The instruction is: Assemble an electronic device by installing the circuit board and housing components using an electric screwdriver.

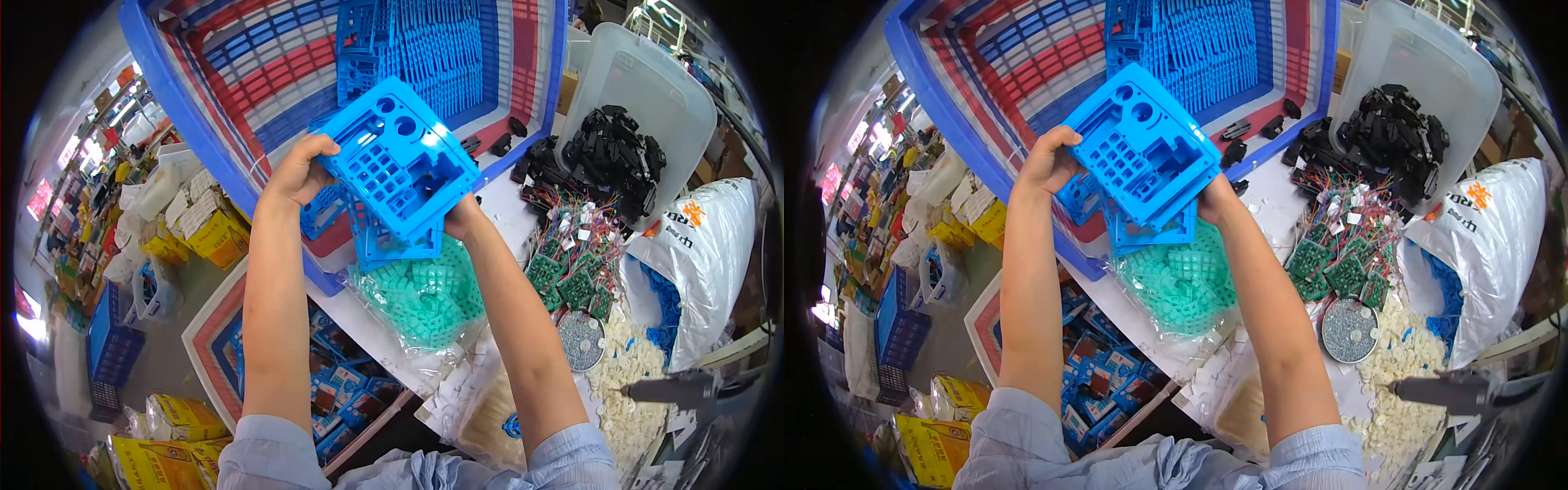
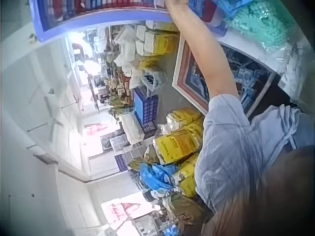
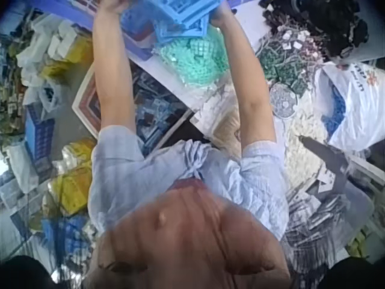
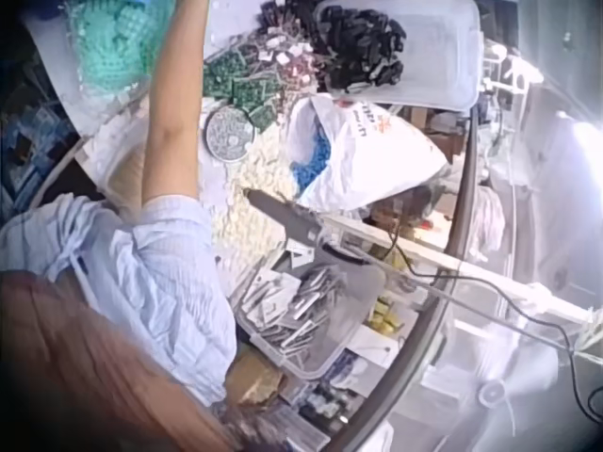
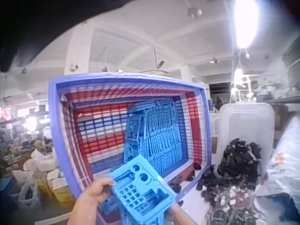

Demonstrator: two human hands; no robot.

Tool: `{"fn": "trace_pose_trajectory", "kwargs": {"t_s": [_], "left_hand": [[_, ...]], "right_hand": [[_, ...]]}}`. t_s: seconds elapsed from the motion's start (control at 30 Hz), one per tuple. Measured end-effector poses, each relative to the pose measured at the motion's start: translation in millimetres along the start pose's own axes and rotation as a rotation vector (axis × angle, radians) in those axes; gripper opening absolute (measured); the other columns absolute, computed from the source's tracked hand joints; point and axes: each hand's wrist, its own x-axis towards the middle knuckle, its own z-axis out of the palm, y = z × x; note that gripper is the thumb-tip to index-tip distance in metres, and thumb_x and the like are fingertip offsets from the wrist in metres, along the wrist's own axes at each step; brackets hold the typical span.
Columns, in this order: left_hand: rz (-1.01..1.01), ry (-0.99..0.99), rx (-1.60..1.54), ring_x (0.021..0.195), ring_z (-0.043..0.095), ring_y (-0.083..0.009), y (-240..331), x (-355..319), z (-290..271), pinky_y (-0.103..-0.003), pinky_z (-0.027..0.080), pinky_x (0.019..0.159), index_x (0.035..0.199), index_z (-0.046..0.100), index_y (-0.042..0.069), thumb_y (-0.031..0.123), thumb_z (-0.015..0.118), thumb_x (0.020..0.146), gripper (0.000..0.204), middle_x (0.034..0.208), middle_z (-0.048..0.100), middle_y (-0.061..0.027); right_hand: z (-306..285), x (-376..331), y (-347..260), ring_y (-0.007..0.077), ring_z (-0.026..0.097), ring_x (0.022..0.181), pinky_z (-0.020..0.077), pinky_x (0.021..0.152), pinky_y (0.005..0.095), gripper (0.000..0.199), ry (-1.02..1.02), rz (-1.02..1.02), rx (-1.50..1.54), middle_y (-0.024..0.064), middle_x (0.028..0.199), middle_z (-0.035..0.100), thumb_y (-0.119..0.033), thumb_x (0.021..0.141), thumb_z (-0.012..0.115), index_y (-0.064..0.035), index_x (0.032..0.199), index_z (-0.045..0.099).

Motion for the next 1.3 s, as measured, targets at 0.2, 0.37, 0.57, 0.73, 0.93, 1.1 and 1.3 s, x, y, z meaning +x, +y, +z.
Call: {"fn": "trace_pose_trajectory", "kwargs": {"t_s": [0.2,0.37,0.57,0.73,0.93,1.1,1.3], "left_hand": [[-0.142,-0.095,0.146,0.103,0.062,-0.0270,-6,1,9,-0.053,0.048,0.092,0.119,0.065,0.008,0.026,0.069,0.074,0.049,0.113,0.066,-0.0093],[-0.248,-0.031,0.283,0.115,0.056,-0.0277,-9,46,3,-0.054,0.043,0.096,0.124,0.063,0.008,0.033,0.069,0.074,0.056,0.120,0.064,-0.0100],[-0.460,-0.068,0.561,0.074,0.070,-0.0139,-41,132,-34,-0.032,0.058,0.070,0.096,0.071,0.007,0.023,0.063,0.091,0.019,0.089,0.074,-0.0037],[-0.602,-0.075,0.683,0.080,0.072,-0.0180,-68,142,-57,-0.037,0.060,0.070,0.105,0.071,0.007,0.023,0.062,0.093,0.022,0.096,0.075,-0.0060],[-0.575,-0.060,0.961,0.096,0.070,-0.0252,-68,144,-44,-0.043,0.059,0.080,0.123,0.063,0.002,0.023,0.067,0.091,0.038,0.123,0.067,-0.0139],[-0.445,-0.185,1.526,0.099,0.067,-0.0254,-50,149,8,-0.043,0.056,0.080,0.121,0.063,0.000,0.022,0.070,0.088,0.040,0.119,0.066,-0.0151],[-0.331,-0.152,1.046,0.061,0.047,-0.0149,-46,149,8,-0.038,0.037,0.055,0.079,0.062,0.004,0.013,0.062,0.085,0.010,0.074,0.054,-0.0025]], "right_hand": [[-31,-20,-30,0.0277,0.066,0.117,0.0520,0.101,0.0476,0.077,-0.133,0.070,-0.032,0.0154,0.133,0.065,-0.069,0.099,0.039,-0.0048,0.138,0.057],[-32,-21,-35,0.0289,0.064,0.120,0.0489,0.105,0.0506,0.094,-0.383,0.173,0.232,0.0168,0.138,0.061,-0.080,0.092,0.039,-0.0046,0.148,0.043],[46,-31,13,0.0302,0.059,0.126,0.0475,0.106,0.0508,0.080,-0.055,0.062,0.131,0.0144,0.142,0.057,-0.069,0.097,0.047,-0.0076,0.149,0.044],[37,-25,36,0.0326,0.058,0.123,0.0484,0.104,0.0474,0.075,0.154,0.229,-0.025,0.0191,0.144,0.052,-0.049,0.099,0.057,-0.0027,0.153,0.035],[11,-25,28,0.0391,0.052,0.133,0.0426,0.110,0.0439,0.092,0.320,-0.206,-0.820,0.0301,0.145,0.049,-0.039,0.088,0.066,0.0078,0.155,0.024],[2,-29,45,0.0426,0.049,0.134,0.0398,0.112,0.0451,0.089,0.049,-0.243,-1.158,0.0329,0.144,0.048,-0.040,0.084,0.069,0.0067,0.151,0.034],[8,-58,29,0.0273,0.060,0.120,0.0514,0.096,0.0392,0.080,0.105,-0.164,-1.032,0.0211,0.144,0.055,-0.032,0.086,0.069,0.0012,0.153,0.039]]}}
